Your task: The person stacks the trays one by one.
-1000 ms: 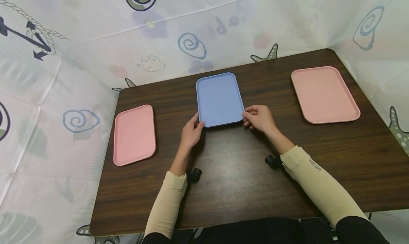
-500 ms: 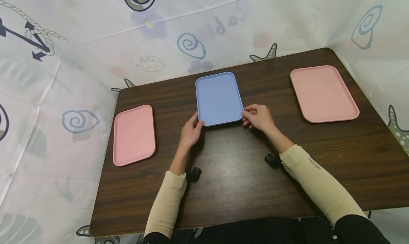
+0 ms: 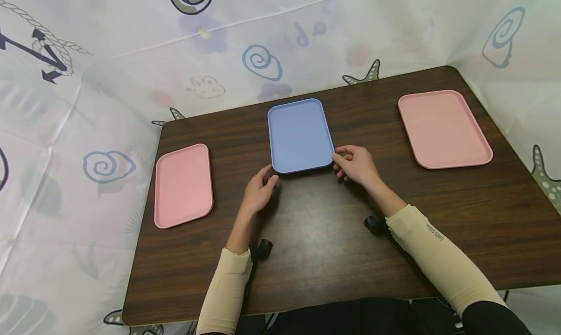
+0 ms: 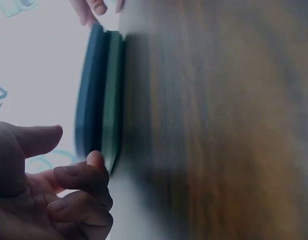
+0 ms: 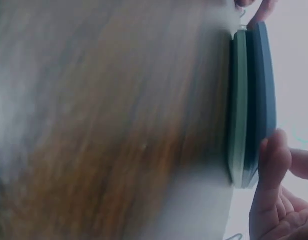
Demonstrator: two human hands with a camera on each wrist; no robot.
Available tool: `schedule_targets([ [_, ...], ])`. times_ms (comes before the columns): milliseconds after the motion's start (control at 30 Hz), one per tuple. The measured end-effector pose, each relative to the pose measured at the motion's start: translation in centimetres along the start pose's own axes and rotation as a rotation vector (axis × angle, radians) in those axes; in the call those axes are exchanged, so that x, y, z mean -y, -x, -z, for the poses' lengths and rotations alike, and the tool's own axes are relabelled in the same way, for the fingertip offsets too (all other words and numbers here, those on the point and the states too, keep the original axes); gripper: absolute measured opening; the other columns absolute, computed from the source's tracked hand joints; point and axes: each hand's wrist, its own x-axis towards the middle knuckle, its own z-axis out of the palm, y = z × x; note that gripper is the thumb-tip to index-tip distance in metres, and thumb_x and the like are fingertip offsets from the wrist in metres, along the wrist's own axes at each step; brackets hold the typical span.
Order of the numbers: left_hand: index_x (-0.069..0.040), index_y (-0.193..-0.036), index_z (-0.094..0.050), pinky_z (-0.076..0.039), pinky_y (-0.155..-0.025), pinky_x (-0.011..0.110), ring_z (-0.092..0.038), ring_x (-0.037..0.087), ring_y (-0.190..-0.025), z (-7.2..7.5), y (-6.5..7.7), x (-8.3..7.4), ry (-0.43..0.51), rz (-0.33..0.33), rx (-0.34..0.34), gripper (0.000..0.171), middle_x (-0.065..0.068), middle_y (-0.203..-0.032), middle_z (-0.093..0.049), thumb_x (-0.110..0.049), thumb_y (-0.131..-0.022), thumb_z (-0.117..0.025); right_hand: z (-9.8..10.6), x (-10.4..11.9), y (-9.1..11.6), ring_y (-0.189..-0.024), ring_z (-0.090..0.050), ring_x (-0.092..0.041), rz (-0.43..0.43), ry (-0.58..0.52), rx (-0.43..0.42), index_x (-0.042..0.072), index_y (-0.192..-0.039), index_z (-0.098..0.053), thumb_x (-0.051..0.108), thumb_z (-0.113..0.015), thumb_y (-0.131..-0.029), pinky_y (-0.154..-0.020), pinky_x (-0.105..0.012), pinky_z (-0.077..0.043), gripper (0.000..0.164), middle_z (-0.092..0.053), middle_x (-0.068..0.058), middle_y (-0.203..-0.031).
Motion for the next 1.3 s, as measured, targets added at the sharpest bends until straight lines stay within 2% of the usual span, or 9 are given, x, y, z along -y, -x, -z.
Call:
schedule_targets([
  [100, -0.01, -0.144, -0.05, -0.043, -0.078, 0.04, -0.057, 0.026, -0.084, 1.0, 1.6, 0.5, 0.026, 0.001, 0.037, 0.047, 0.011, -0.095, -0.061, -0.028, -0.101, -0.055, -0.3, 0.5, 0.5, -0.055, -0.064, -0.018, 0.04, 0.014, -0.041, 0.003, -0.126, -0.062, 0.024, -0.063, -0.096, -0.047, -0.029, -0.051, 0.037, -0.071, -0.014, -0.081],
  [233, -0.009, -0.144, -0.049, -0.043, -0.08, 0.039, -0.057, 0.027, -0.091, 3.1, 3.8, 2.3, 0.036, 0.014, 0.02, 0.047, 0.014, -0.105, -0.062, -0.029, -0.102, -0.054, -1.5, 1.5, 1.3, -0.056, -0.065, -0.026, 0.106, 0.004, -0.038, 0.003, -0.125, -0.063, 0.022, -0.064, -0.096, -0.044, -0.029, -0.049, 0.035, -0.07, -0.015, -0.08],
  [467, -0.006, -0.143, -0.05, -0.044, -0.074, 0.037, -0.059, 0.033, -0.092, 8.6, 7.7, 5.8, 0.017, 0.126, -0.16, 0.046, 0.02, -0.113, -0.059, -0.03, -0.103, -0.051, -6.2, 3.4, 2.7, -0.061, -0.067, -0.027, 0.121, -0.055, 0.184, 0.002, -0.12, -0.066, 0.018, -0.064, -0.096, -0.048, -0.034, -0.051, 0.029, -0.07, -0.019, -0.084],
  [633, -0.008, -0.142, -0.052, -0.043, -0.073, 0.039, -0.058, 0.033, -0.095, 12.9, 9.9, 8.0, -0.064, 0.307, -0.374, 0.048, 0.022, -0.119, -0.059, -0.036, -0.103, -0.048, -11.1, 4.5, 3.1, -0.065, -0.068, -0.025, 0.142, -0.072, 0.39, -0.002, -0.119, -0.065, 0.015, -0.063, -0.096, -0.051, -0.036, -0.054, 0.029, -0.07, -0.02, -0.09],
  [767, -0.007, -0.146, -0.045, -0.043, -0.084, 0.051, -0.052, 0.04, -0.109, 15.9, 10.9, 9.6, -0.053, 0.48, -0.45, 0.057, 0.027, -0.13, -0.052, -0.042, -0.102, -0.043, -14.6, 5.2, 3.1, -0.07, -0.07, -0.024, 0.155, -0.04, 0.493, -0.002, -0.123, -0.064, 0.014, -0.062, -0.097, -0.053, -0.032, -0.054, 0.03, -0.071, -0.017, -0.095],
  [900, 0.002, -0.149, -0.035, -0.036, -0.098, 0.059, -0.044, 0.048, -0.122, 18.0, 10.7, 11.7, -0.055, 0.556, -0.433, 0.064, 0.034, -0.137, -0.044, -0.04, -0.102, -0.041, -17.3, 6.0, 3.2, -0.08, -0.071, -0.025, 0.123, -0.09, 0.553, -0.002, -0.127, -0.061, 0.012, -0.062, -0.097, -0.056, -0.032, -0.056, 0.034, -0.07, -0.014, -0.1],
  [1067, 0.012, -0.148, -0.027, -0.033, -0.104, 0.058, -0.04, 0.052, -0.127, 19.5, 10.1, 14.4, -0.061, 0.578, -0.352, 0.066, 0.039, -0.14, -0.038, -0.034, -0.102, -0.038, -19.9, 6.7, 2.6, -0.1, -0.067, -0.03, 0.006, -0.293, 0.634, -0.004, -0.137, -0.052, 0.008, -0.058, -0.098, -0.067, -0.038, -0.058, 0.041, -0.063, -0.019, -0.121],
  [1167, 0.012, -0.147, -0.028, -0.032, -0.106, 0.056, -0.038, 0.05, -0.13, 19.9, 9.8, 15.2, -0.042, 0.581, -0.315, 0.062, 0.038, -0.142, -0.037, -0.03, -0.103, -0.038, -21.3, 7.0, 1.9, -0.108, -0.064, -0.03, -0.062, -0.392, 0.663, -0.004, -0.142, -0.045, 0.007, -0.057, -0.099, -0.075, -0.042, -0.057, 0.046, -0.056, -0.022, -0.134],
  [1300, 0.012, -0.143, -0.038, -0.036, -0.1, 0.054, -0.046, 0.047, -0.12, 19.7, 9.6, 15.2, -0.114, 0.565, -0.309, 0.056, 0.035, -0.133, -0.047, -0.022, -0.1, -0.044, -22.6, 7.1, 1.3, -0.114, -0.061, -0.029, -0.129, -0.474, 0.688, -0.003, -0.147, -0.039, 0.004, -0.054, -0.1, -0.081, -0.044, -0.055, 0.05, -0.049, -0.021, -0.141],
])
